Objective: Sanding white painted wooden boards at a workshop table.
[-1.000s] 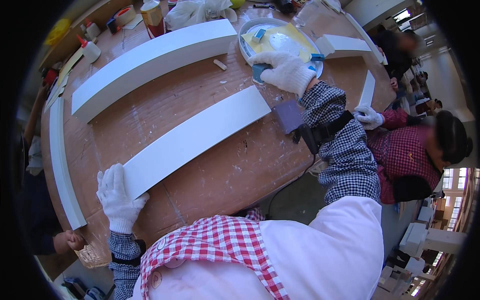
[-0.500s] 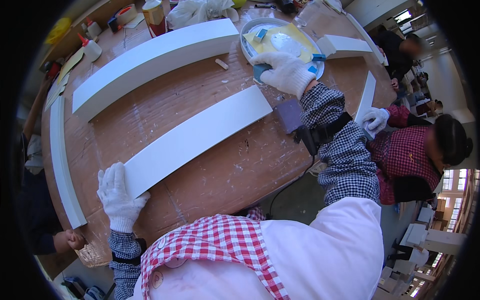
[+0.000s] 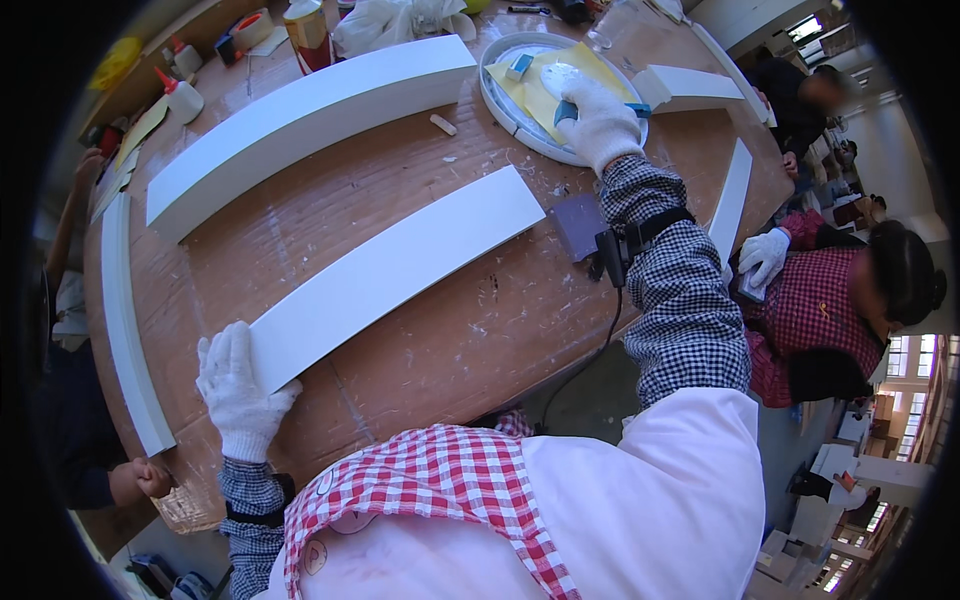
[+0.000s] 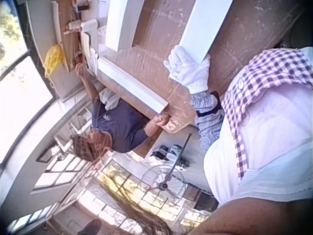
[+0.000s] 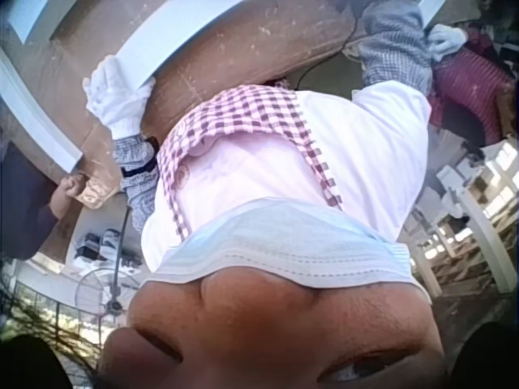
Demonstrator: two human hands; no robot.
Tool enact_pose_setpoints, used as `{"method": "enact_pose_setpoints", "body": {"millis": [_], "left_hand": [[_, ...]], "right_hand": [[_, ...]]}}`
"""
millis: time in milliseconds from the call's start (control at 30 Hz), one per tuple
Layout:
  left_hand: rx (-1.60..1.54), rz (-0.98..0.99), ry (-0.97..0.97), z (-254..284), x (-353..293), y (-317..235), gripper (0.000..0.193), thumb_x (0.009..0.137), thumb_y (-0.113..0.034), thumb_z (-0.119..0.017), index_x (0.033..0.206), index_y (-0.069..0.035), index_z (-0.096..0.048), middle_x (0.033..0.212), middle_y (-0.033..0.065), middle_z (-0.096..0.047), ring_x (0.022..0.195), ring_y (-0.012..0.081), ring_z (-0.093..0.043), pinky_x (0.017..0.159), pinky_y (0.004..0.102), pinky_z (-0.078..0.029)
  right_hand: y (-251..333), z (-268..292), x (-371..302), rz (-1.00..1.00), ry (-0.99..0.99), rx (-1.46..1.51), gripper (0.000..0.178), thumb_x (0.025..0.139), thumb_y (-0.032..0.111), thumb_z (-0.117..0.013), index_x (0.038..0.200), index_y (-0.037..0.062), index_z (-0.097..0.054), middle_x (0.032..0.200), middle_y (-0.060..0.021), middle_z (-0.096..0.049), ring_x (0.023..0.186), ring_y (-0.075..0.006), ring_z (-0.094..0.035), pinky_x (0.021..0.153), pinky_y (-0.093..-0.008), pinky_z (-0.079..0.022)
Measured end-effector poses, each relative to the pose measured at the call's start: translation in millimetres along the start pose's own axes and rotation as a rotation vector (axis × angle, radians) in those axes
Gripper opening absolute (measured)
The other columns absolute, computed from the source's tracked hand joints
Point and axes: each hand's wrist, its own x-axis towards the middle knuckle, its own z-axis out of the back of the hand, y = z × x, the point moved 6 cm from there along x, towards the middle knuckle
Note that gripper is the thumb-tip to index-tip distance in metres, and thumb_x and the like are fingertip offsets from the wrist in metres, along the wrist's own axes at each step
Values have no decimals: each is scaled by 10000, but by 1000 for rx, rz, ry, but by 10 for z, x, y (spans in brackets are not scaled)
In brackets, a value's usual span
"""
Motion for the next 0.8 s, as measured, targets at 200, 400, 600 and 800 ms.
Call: {"method": "enact_pose_setpoints", "body": {"millis": [200,400,600,800], "left_hand": [[1,-1,1,24,1,-37,983,562,-310,-914,1423,-77,-500,1386,142,-535,1368,338,-463,1250,528,-228],[14,-18,-23,35,11,-72,974,569,-314,-910,1420,-75,-500,1371,142,-550,1356,336,-477,1249,524,-233],[6,24,25,118,66,-117,948,575,-316,-902,1401,-68,-507,1345,149,-560,1320,333,-499,1246,516,-242],[-94,35,115,86,101,-108,955,619,-365,-894,1429,-71,-484,1444,157,-491,1405,351,-411,1254,513,-204]], "right_hand": [[357,126,-467,151,-237,-43,603,888,389,-702,1429,155,-575,1539,-167,-474,1418,-379,-423,1189,-468,-318],[725,0,-1019,355,45,-65,522,978,470,-565,1408,175,-591,1532,-173,-471,1441,-390,-373,1205,-493,-257],[0,94,-1118,-128,-155,197,338,935,402,-664,1044,91,-740,1051,-136,-717,1018,-343,-656,921,-437,-499],[147,113,-1508,-321,-159,491,418,960,297,-719,682,19,-576,603,-66,-512,597,-140,-484,582,-371,-402]]}}
